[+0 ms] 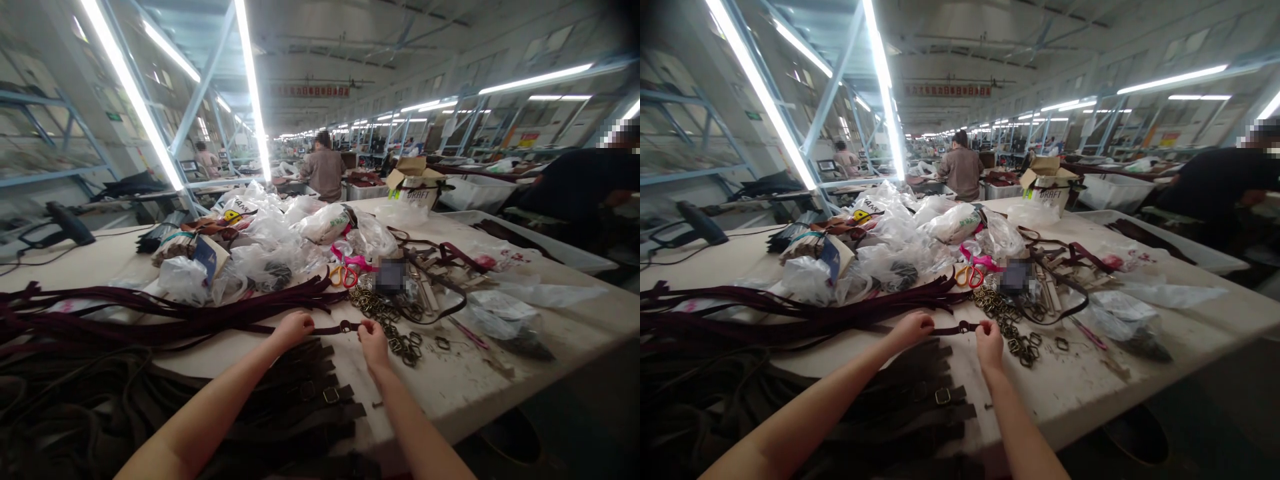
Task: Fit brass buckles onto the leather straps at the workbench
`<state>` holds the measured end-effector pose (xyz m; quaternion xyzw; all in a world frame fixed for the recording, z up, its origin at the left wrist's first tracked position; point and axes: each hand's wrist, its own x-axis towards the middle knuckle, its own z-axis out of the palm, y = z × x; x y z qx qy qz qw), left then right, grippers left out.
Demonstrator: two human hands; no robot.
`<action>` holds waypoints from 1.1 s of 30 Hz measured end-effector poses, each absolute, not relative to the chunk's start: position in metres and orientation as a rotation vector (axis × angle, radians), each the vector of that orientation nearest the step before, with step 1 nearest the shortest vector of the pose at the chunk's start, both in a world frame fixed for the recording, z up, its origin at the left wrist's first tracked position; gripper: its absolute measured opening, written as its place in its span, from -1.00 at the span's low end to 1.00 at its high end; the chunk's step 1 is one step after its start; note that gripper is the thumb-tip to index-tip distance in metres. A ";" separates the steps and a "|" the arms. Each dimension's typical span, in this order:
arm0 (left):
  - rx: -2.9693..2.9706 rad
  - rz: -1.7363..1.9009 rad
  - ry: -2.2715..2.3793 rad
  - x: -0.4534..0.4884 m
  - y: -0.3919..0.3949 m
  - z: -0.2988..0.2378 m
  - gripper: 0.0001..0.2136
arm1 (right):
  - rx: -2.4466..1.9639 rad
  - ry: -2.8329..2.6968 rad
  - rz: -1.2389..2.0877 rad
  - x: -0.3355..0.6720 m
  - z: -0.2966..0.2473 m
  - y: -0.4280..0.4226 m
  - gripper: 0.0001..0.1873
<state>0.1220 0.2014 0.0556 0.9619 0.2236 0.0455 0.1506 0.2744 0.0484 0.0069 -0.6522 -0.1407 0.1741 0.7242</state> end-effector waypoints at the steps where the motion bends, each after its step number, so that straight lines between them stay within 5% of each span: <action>1: 2.780 0.110 0.667 0.115 0.207 0.052 -0.82 | -1.456 -0.311 0.368 0.279 0.004 0.045 -0.80; 15: 3.073 -0.019 0.800 0.035 0.236 0.045 -0.85 | -1.699 -0.508 0.246 0.290 0.003 0.031 -0.79; 19: 3.113 -0.004 0.909 -0.005 0.243 0.052 -0.79 | -1.765 -0.883 0.111 0.284 0.012 0.034 -0.67; 24: 3.161 -0.082 0.937 -0.035 0.245 0.059 -0.77 | -1.746 -1.333 0.269 0.268 0.002 0.051 -0.78; 33: 2.985 0.052 1.196 0.033 0.245 0.064 -0.81 | -1.731 -1.330 0.172 0.258 -0.013 0.048 -0.78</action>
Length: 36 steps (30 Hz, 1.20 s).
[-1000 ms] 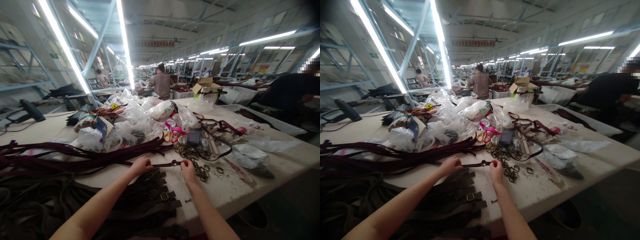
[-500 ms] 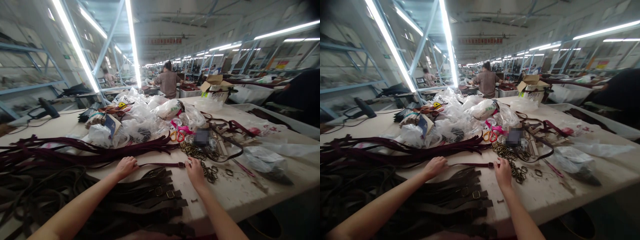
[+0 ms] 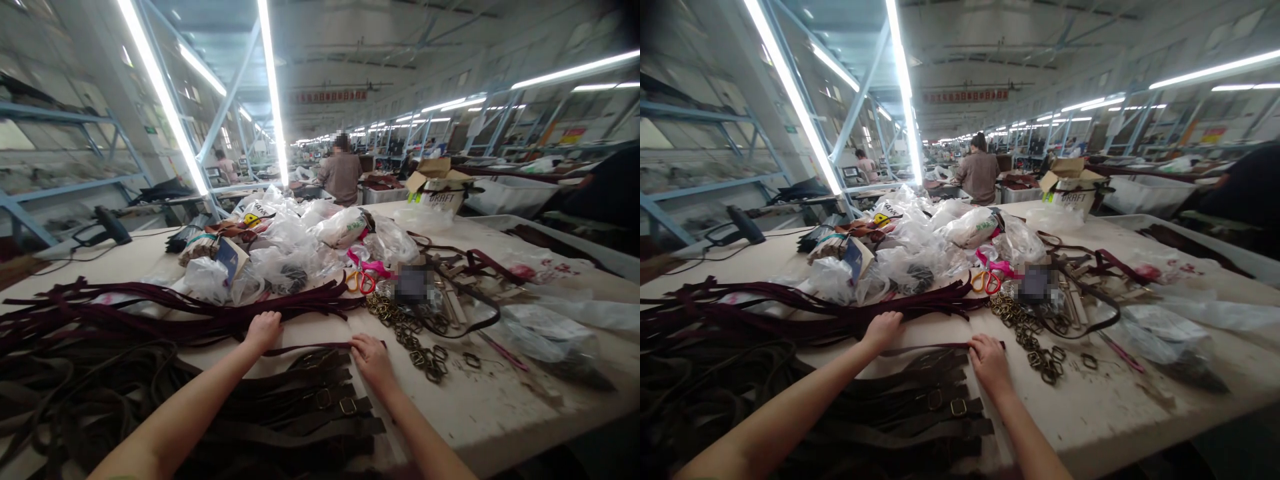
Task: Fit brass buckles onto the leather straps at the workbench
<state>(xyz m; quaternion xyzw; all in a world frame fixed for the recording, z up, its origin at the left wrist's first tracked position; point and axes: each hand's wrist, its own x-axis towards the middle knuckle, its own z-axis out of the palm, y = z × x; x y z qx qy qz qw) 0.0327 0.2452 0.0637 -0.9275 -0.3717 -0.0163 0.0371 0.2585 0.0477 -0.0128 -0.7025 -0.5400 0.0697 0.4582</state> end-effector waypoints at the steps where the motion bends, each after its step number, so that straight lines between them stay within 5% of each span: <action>1: -2.870 -0.042 -1.145 0.047 0.243 0.061 -0.80 | -1.719 -1.326 0.171 0.258 -0.012 0.048 -0.78; 14: -3.410 0.108 -0.891 0.165 0.186 0.056 -0.71 | -1.722 -0.982 -0.047 0.261 -0.005 0.045 -0.71; 21: -3.550 0.153 -0.768 0.153 0.168 0.078 -0.73 | -1.581 -0.767 0.438 0.256 0.020 0.039 -0.62; 26: -3.557 0.071 -0.760 0.150 0.154 0.078 -0.70 | -1.669 -0.814 0.490 0.259 0.024 0.008 -0.57; 32: -3.565 -0.093 -0.783 0.146 0.149 0.085 -0.67 | -2.334 -0.886 -0.076 0.310 0.028 -0.043 -0.83; 36: -3.571 -0.049 -0.800 0.146 0.144 0.089 -0.68 | -2.636 -0.893 -0.074 0.327 0.029 -0.039 -0.85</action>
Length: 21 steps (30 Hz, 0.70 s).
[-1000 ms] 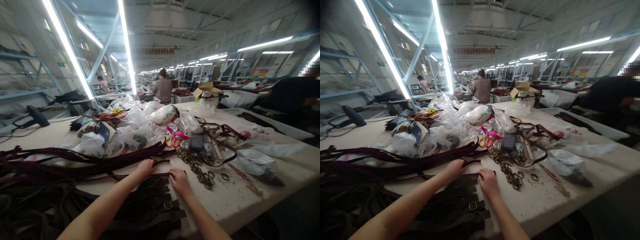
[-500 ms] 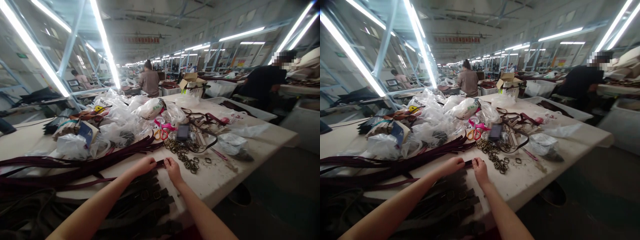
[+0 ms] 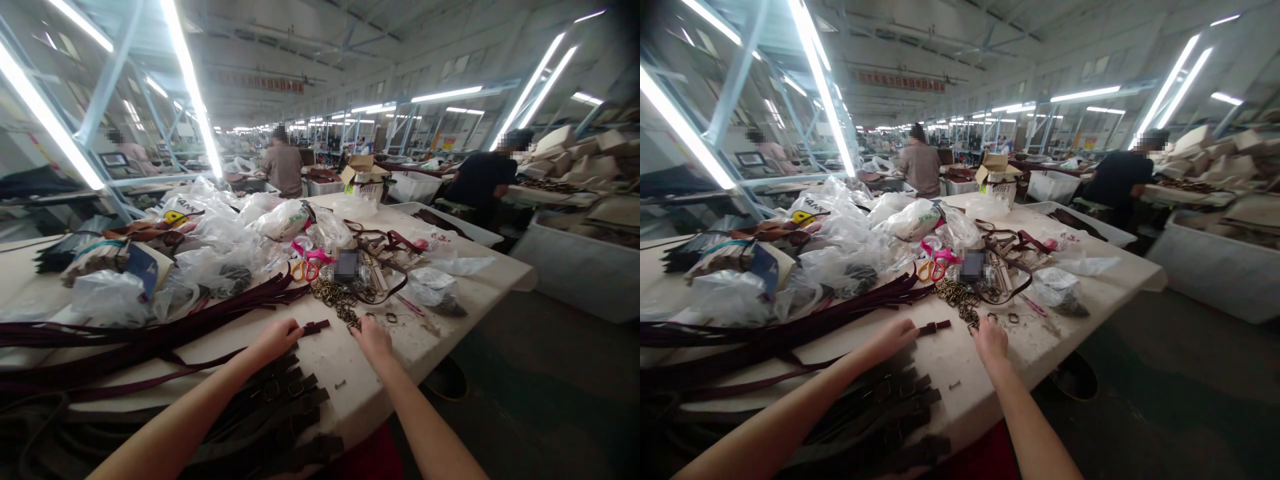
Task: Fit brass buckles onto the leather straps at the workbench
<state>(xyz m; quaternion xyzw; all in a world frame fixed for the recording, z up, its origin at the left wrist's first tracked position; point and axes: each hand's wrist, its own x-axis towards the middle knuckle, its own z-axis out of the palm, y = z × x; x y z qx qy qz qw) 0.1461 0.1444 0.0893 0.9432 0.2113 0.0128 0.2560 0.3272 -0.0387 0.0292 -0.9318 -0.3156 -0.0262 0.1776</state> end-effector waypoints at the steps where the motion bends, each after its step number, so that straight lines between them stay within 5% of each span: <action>1: 2.554 0.026 0.573 0.145 0.144 0.090 -0.68 | -2.636 -0.880 -0.045 0.328 0.029 -0.036 -0.86; 21: 2.415 0.168 0.574 0.136 0.151 0.094 -0.75 | -1.814 -0.446 0.538 0.324 0.041 -0.016 -0.85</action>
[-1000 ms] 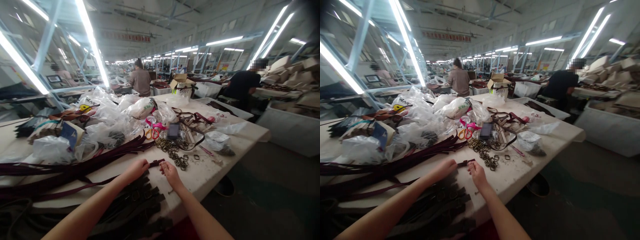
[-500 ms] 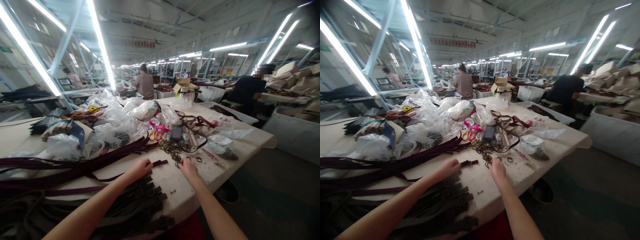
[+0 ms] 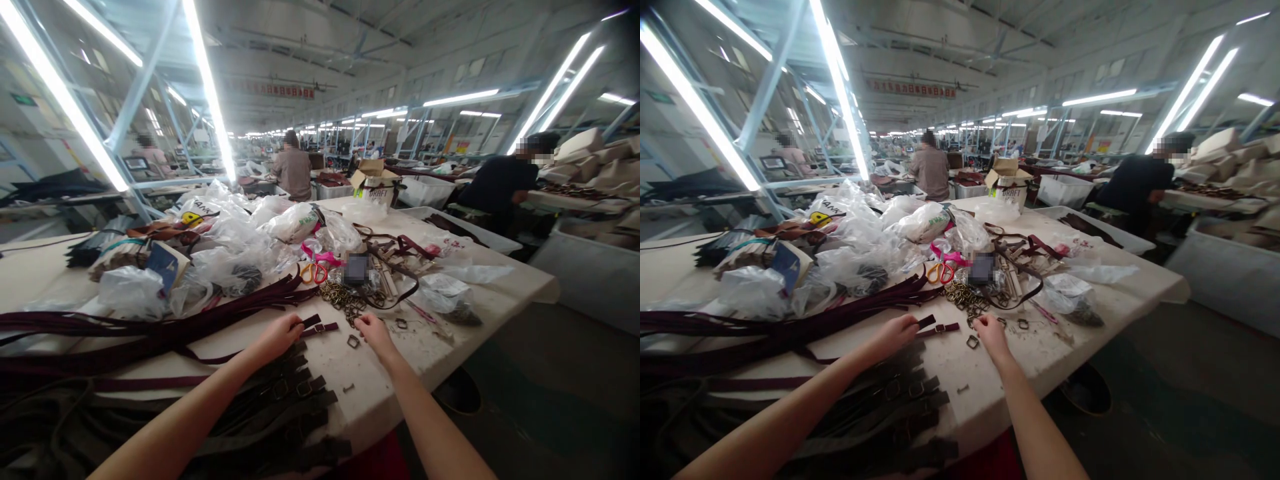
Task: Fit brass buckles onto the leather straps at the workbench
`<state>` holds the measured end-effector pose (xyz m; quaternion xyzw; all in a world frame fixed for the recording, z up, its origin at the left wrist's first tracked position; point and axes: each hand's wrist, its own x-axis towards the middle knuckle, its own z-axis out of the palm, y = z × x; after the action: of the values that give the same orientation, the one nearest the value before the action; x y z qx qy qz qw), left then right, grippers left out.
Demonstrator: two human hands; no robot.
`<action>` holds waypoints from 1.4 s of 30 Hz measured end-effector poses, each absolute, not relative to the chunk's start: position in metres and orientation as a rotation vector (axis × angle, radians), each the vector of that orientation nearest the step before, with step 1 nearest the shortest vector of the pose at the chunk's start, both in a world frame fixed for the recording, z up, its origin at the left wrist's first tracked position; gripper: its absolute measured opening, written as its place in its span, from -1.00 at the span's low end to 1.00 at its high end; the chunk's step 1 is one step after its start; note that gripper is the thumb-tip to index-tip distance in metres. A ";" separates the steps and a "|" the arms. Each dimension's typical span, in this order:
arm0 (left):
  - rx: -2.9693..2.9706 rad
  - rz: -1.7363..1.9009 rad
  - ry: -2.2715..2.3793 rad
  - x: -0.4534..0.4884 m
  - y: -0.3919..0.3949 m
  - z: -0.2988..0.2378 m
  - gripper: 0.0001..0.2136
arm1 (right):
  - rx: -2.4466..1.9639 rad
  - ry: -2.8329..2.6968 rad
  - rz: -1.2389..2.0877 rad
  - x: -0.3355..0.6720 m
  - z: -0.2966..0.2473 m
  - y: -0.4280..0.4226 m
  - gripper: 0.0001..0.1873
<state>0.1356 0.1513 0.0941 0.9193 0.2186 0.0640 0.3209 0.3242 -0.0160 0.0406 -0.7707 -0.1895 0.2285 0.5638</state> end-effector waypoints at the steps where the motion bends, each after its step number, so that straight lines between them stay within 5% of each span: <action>1: 2.406 0.165 0.582 0.136 0.151 0.094 -0.74 | -1.738 -0.416 0.621 0.317 0.043 -0.014 -0.82; 9: 2.332 0.253 0.649 0.135 0.148 0.111 -0.71 | -1.253 -0.297 1.062 0.248 0.068 0.024 -0.74; 17: 2.324 0.225 0.655 0.131 0.158 0.107 -0.75 | -1.193 -0.436 1.014 0.229 0.070 0.039 -0.66; 25: 2.311 0.333 0.446 0.125 0.147 0.117 -0.80 | -0.770 -0.054 1.514 0.231 0.079 0.034 -0.88; 34: 2.111 0.217 0.706 0.127 0.150 0.110 -0.77 | -0.724 0.032 1.149 0.245 0.076 0.039 -0.90; 42: 1.976 -0.071 0.432 0.118 0.153 0.117 -0.69 | -0.579 0.183 1.334 0.240 0.088 0.034 -0.94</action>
<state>0.1177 0.1533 0.1169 0.8279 0.1810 -0.0296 0.5300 0.2404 0.0337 0.0881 -0.2643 0.0833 0.6089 0.7433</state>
